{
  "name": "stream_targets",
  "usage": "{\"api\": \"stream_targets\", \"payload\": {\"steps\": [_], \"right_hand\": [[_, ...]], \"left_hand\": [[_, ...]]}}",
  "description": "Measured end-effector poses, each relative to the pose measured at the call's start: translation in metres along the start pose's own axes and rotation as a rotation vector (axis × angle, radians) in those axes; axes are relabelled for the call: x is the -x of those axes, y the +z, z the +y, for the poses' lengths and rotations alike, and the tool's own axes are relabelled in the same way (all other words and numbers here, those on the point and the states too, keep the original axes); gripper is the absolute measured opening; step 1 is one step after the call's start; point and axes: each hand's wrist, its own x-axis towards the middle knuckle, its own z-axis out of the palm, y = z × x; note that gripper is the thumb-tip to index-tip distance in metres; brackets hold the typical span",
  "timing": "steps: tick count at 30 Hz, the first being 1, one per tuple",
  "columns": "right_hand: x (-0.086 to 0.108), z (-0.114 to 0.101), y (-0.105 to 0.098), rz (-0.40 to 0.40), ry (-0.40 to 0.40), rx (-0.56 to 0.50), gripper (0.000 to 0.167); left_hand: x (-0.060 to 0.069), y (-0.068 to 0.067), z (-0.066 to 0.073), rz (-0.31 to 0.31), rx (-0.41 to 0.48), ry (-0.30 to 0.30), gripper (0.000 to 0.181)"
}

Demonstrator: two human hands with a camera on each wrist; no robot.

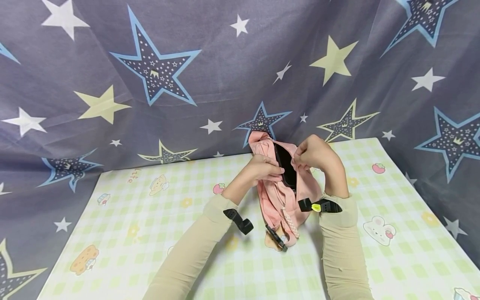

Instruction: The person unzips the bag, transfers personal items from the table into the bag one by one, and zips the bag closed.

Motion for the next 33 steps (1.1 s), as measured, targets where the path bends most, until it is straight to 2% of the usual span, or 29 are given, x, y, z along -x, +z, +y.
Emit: {"api": "stream_targets", "payload": {"steps": [6,12,19,24,26,31,33], "right_hand": [[0.0,-0.001,0.0,0.002,-0.003,0.001,0.018],[-0.001,0.0,0.0,0.006,-0.011,0.009,0.017],[-0.001,0.001,0.0,0.011,-0.026,0.024,0.017],[-0.002,0.0,0.001,0.016,-0.037,0.041,0.015],[-0.002,-0.001,0.002,0.019,-0.039,0.047,0.015],[-0.002,-0.002,0.004,0.017,-0.042,0.043,0.014],[-0.002,-0.003,0.004,0.017,-0.048,0.046,0.014]], "left_hand": [[-0.001,0.004,-0.002,0.005,0.007,0.042,0.017],[0.0,0.008,-0.006,0.057,-0.039,0.112,0.005],[0.004,0.012,-0.004,0.123,-0.221,0.219,0.035],[0.004,0.012,-0.005,0.161,-0.346,0.258,0.024],[0.003,0.012,-0.006,0.185,-0.421,0.273,0.02],[0.003,0.01,-0.007,0.251,-0.605,0.31,0.032],[0.003,0.01,-0.007,0.263,-0.635,0.32,0.037]]}}
